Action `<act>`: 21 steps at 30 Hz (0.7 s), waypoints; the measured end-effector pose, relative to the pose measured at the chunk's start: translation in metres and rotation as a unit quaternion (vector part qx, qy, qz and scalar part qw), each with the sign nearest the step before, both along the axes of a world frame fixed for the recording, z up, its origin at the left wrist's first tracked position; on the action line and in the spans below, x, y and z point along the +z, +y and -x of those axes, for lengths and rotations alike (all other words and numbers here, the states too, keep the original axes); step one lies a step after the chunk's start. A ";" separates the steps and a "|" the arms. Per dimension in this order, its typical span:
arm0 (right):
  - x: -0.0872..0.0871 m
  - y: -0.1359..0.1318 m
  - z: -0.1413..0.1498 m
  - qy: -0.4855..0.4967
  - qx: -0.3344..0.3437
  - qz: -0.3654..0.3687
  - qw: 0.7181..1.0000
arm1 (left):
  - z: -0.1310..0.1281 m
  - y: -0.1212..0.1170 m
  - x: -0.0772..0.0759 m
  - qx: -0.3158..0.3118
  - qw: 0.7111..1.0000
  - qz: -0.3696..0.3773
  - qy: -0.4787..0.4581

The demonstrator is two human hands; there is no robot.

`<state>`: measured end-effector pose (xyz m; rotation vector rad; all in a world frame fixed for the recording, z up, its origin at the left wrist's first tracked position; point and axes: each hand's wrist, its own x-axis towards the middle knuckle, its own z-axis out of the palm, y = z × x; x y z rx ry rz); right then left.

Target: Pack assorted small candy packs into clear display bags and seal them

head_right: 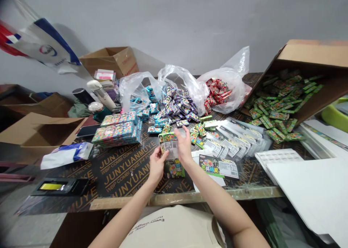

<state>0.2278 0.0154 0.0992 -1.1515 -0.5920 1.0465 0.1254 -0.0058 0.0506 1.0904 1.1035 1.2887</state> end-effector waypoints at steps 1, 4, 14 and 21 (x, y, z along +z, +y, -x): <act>-0.001 0.000 -0.001 -0.003 0.011 0.011 1.000 | -0.005 -0.005 0.000 0.011 0.998 0.020 -0.051; -0.008 -0.007 -0.005 0.014 0.060 0.024 0.998 | -0.013 -0.013 0.004 0.040 0.981 0.092 -0.165; -0.021 -0.021 -0.031 0.105 0.173 0.032 0.979 | 0.005 0.009 0.030 -0.003 0.978 0.151 -0.142; -0.021 -0.036 -0.048 -0.116 0.158 -0.036 0.980 | 0.018 0.018 0.050 -0.090 0.983 -0.054 0.150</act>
